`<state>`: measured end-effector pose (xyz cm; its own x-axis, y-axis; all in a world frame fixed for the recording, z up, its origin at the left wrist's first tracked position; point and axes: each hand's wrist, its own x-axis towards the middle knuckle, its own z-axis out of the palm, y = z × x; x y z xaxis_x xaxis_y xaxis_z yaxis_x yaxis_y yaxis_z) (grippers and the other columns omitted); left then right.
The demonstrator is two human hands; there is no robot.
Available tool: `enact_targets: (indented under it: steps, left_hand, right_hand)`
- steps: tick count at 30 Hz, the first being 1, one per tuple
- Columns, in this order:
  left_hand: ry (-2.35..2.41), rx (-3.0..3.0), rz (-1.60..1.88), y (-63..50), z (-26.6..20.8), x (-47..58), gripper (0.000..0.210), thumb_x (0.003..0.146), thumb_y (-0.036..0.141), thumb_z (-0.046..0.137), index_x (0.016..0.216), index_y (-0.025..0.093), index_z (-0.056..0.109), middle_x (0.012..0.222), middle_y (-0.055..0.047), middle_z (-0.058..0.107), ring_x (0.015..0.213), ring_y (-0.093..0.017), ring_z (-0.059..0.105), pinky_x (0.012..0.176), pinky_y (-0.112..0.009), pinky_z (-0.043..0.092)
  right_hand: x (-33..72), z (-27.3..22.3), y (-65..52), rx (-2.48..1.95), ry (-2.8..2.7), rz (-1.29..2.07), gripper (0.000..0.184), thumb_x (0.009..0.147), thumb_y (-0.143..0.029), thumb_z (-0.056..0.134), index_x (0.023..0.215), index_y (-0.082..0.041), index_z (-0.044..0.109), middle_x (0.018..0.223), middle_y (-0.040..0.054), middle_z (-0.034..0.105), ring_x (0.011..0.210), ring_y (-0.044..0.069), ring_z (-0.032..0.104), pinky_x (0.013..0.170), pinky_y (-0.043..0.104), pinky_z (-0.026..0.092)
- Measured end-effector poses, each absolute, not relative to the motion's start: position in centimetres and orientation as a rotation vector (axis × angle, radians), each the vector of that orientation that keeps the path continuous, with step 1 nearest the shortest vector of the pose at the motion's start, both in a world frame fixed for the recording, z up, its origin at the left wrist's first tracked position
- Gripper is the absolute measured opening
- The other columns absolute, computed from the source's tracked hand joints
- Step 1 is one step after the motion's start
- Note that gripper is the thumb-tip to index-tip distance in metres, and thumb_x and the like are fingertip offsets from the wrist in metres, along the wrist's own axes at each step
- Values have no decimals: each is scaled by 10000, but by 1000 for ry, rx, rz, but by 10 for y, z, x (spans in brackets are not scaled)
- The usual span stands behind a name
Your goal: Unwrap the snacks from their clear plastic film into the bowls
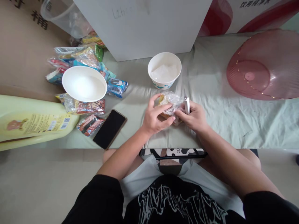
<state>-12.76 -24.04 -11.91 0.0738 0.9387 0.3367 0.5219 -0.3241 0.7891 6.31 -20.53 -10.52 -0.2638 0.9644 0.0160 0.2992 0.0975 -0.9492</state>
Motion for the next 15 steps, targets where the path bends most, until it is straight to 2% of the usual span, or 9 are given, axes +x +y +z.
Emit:
enact_targets:
  steps: [4, 8, 12, 15]
  left_hand:
    - [1600, 1985, 1289, -245, -126, -121, 556, 804, 663, 731, 1148, 227, 758, 1457, -109, 384, 1212, -283, 633, 1031, -458, 588]
    - [1706, 2019, 1292, -243, -131, -122, 509, 788, 584, 800, 1173, 254, 751, 1383, -98, 443, 1275, -289, 585, 1079, -459, 563]
    - [1736, 1914, 1287, -238, -135, -127, 324, 893, 448, 739, 1147, 248, 759, 1320, -86, 497, 1259, -251, 597, 1093, -428, 549]
    - [1747, 1853, 1329, -236, -136, -128, 276, 933, 450, 688, 1083, 228, 754, 1321, -92, 481, 1257, -245, 599, 1030, -403, 579]
  right_hand:
    - [58, -106, -204, -1277, -1649, 1164, 364, 805, -434, 757, 637, -201, 535, 667, -12, 519, 597, 118, 463, 590, 284, 411]
    - [55, -108, -203, -1173, -1773, 1084, 416, 909, -566, 647, 711, -203, 609, 692, 18, 560, 664, 160, 533, 658, 317, 451]
    - [59, -104, -205, -1119, -1805, 990, 517, 966, -683, 482, 914, -208, 678, 841, 62, 632, 797, 200, 592, 748, 355, 474]
    - [62, -99, -212, -1301, -1684, 1044, 605, 990, -726, 360, 738, -216, 565, 681, 22, 543, 655, 166, 516, 628, 321, 410]
